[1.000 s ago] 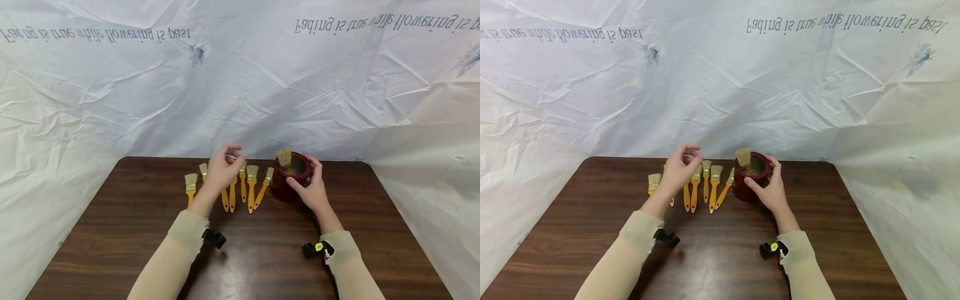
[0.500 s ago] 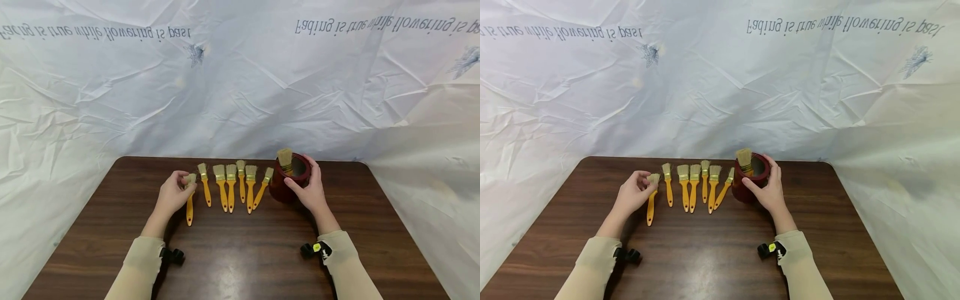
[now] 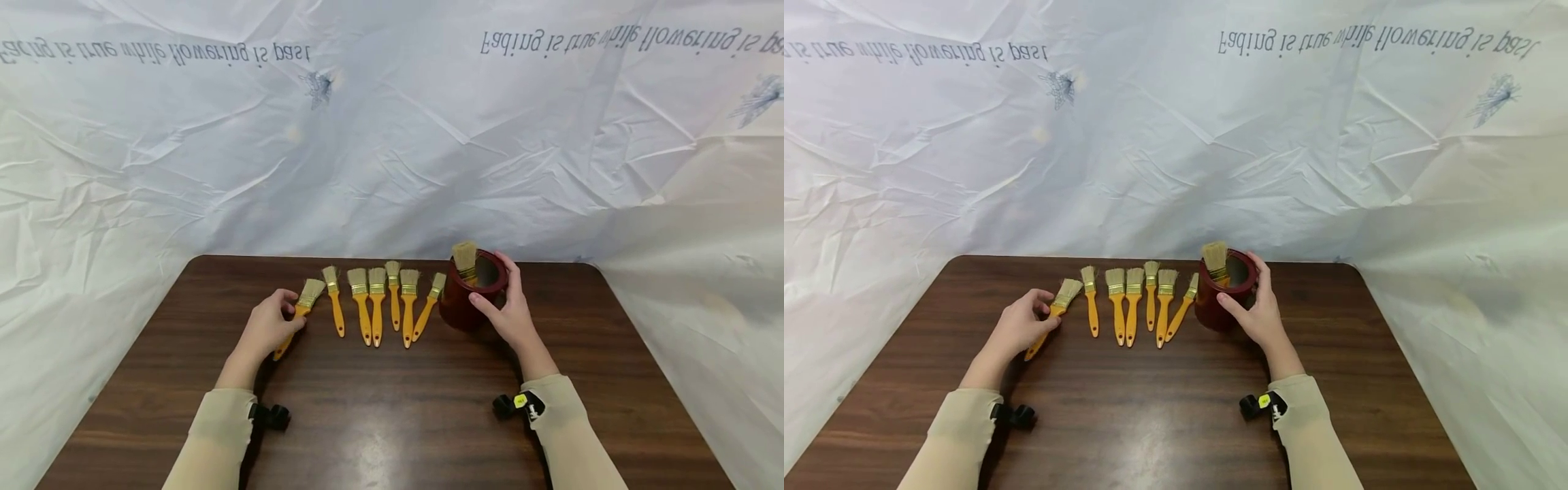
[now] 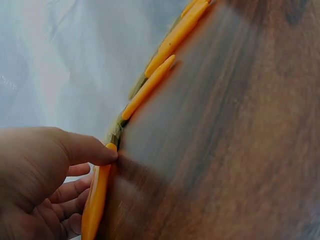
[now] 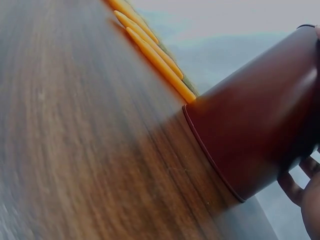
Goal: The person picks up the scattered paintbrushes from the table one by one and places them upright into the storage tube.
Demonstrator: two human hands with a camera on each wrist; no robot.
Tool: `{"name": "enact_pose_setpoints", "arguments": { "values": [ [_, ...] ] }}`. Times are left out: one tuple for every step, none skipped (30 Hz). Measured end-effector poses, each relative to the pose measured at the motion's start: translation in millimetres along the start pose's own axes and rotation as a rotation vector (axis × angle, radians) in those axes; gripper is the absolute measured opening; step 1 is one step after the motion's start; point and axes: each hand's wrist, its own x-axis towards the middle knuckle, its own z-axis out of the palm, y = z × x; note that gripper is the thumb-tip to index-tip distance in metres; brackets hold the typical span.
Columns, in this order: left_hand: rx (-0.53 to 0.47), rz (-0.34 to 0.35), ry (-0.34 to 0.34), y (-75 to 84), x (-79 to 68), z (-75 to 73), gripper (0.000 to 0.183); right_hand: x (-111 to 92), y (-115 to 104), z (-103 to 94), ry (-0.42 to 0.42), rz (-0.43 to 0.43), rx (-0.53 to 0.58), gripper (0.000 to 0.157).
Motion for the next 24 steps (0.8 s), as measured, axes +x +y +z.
{"name": "enact_pose_setpoints", "arguments": {
  "values": [
    [0.005, -0.005, 0.008, -0.8, 0.2, 0.1, 0.048, 0.3, -0.1, 0.1, 0.001, -0.002, -0.002, 0.090],
    [0.007, -0.008, 0.012, -1.7, 0.5, 0.3, 0.046, 0.6, -0.2, 0.2, 0.003, -0.002, -0.005, 0.090],
    [0.009, -0.009, 0.017, -2.0, 0.6, 0.5, 0.045, 0.8, -0.1, 0.3, 0.006, -0.004, -0.007, 0.090],
    [0.012, -0.010, 0.023, -2.2, 0.7, 0.7, 0.044, 0.9, 0.0, 0.5, 0.008, -0.004, -0.008, 0.090],
    [0.013, -0.008, 0.026, -2.4, 0.8, 0.8, 0.043, 0.9, 0.1, 0.7, 0.011, -0.004, -0.011, 0.091],
    [0.014, -0.008, 0.031, -2.3, 0.8, 0.8, 0.042, 0.9, 0.3, 0.9, 0.012, -0.002, -0.014, 0.091],
    [0.017, -0.008, 0.038, -2.2, 0.8, 0.9, 0.041, 0.8, 0.5, 1.0, 0.013, 0.002, -0.019, 0.091],
    [0.022, -0.006, 0.045, -2.3, 0.9, 0.9, 0.041, 0.8, 0.7, 1.2, 0.013, 0.006, -0.022, 0.091],
    [0.030, -0.003, 0.050, -2.3, 0.8, 0.8, 0.040, 0.8, 0.8, 1.5, 0.013, 0.012, -0.024, 0.091],
    [0.036, -0.001, 0.053, -2.4, 0.8, 0.7, 0.039, 0.8, 0.9, 1.6, 0.013, 0.017, -0.025, 0.092],
    [0.043, 0.001, 0.054, -2.7, 0.9, 0.7, 0.038, 0.8, 0.8, 1.8, 0.011, 0.019, -0.026, 0.092],
    [0.048, 0.001, 0.056, -2.9, 0.9, 0.9, 0.038, 0.8, 0.7, 2.0, 0.010, 0.022, -0.029, 0.092],
    [0.051, 0.001, 0.055, -3.1, 0.9, 0.8, 0.038, 0.7, 0.5, 2.2, 0.009, 0.023, -0.030, 0.092],
    [0.054, 0.001, 0.053, -3.3, 0.9, 0.9, 0.038, 0.8, 0.5, 2.3, 0.010, 0.024, -0.027, 0.092],
    [0.055, -0.001, 0.050, -3.4, 0.9, 0.8, 0.038, 0.8, 0.3, 2.5, 0.010, 0.025, -0.024, 0.092],
    [0.054, -0.002, 0.048, -3.2, 0.8, 0.6, 0.038, 0.8, 0.1, 2.5, 0.011, 0.024, -0.022, 0.092],
    [0.055, -0.002, 0.048, -3.1, 0.8, 0.5, 0.038, 0.7, -0.1, 2.7, 0.011, 0.023, -0.019, 0.092],
    [0.056, -0.002, 0.048, -2.9, 0.8, 0.3, 0.038, 0.7, -0.1, 2.8, 0.011, 0.023, -0.020, 0.092],
    [0.057, -0.002, 0.046, -2.7, 0.8, 0.0, 0.038, 0.6, -0.2, 2.9, 0.012, 0.024, -0.016, 0.092],
    [0.060, -0.001, 0.044, -2.6, 0.8, -0.2, 0.038, 0.5, -0.2, 2.9, 0.013, 0.025, -0.014, 0.091],
    [0.060, 0.000, 0.042, -2.7, 1.0, -0.3, 0.038, 0.4, -0.3, 2.9, 0.013, 0.025, -0.013, 0.091],
    [0.061, 0.003, 0.042, -2.7, 1.1, -0.4, 0.038, 0.2, -0.2, 3.0, 0.013, 0.025, -0.012, 0.091],
    [0.060, 0.005, 0.042, -2.8, 1.3, -0.4, 0.037, 0.1, -0.1, 3.0, 0.013, 0.026, -0.013, 0.091],
    [0.053, 0.009, 0.045, -2.9, 1.6, -0.4, 0.036, 0.0, 0.1, 3.1, 0.014, 0.027, -0.014, 0.091]
  ]
}}
